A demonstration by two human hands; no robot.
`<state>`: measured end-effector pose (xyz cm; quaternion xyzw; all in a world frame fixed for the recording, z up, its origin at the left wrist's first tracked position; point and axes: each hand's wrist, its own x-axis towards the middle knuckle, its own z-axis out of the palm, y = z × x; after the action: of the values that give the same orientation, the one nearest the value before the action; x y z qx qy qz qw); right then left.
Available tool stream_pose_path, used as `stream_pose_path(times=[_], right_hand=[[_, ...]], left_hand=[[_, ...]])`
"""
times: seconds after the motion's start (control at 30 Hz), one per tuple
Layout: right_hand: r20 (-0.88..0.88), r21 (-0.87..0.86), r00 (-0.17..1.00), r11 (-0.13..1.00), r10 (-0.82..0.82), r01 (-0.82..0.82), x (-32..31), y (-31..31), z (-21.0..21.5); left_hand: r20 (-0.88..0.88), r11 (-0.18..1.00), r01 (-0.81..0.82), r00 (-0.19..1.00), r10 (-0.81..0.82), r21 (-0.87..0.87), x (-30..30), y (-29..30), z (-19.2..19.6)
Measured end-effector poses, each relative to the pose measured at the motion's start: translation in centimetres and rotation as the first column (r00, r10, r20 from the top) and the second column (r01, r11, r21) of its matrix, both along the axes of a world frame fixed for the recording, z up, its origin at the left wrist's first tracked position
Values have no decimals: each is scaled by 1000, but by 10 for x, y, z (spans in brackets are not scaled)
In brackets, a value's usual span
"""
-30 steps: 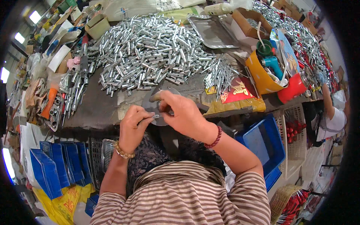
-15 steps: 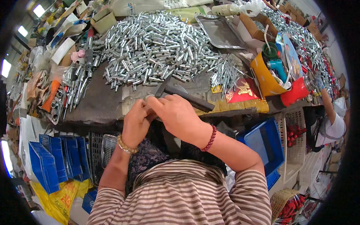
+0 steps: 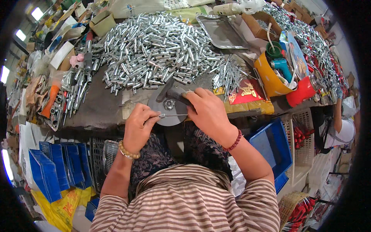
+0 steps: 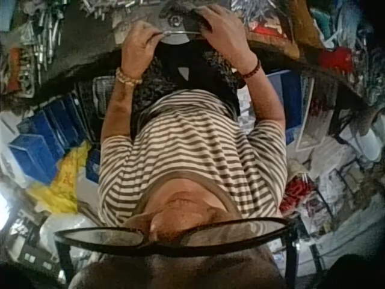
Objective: The person assembles metal hardware by inserting pins into metal sleeves, hammering them on a round metal base, and placing the finished pieces into a tray.
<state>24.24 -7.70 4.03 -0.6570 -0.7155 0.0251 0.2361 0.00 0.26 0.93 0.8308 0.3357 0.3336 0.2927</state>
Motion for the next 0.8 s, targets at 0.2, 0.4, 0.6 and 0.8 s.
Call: stream_pose_path(times=[0.2, 0.4, 0.6, 0.8], right_hand=[[-270, -4, 963, 1000, -11, 10, -14, -43, 15], [-74, 62, 994, 996, 75, -70, -25, -61, -8], [-390, 32, 921, 999, 10, 3, -25, -42, 13], [-149, 18, 989, 1000, 12, -10, -4, -14, 3]], left_hand=[[10, 997, 27, 1000, -26, -69, -1, 3, -1], [75, 999, 34, 997, -32, -36, -1, 4, -9], [48, 994, 74, 996, -70, -82, -4, 7, -2], [28, 982, 84, 996, -81, -169, -9, 7, 1]])
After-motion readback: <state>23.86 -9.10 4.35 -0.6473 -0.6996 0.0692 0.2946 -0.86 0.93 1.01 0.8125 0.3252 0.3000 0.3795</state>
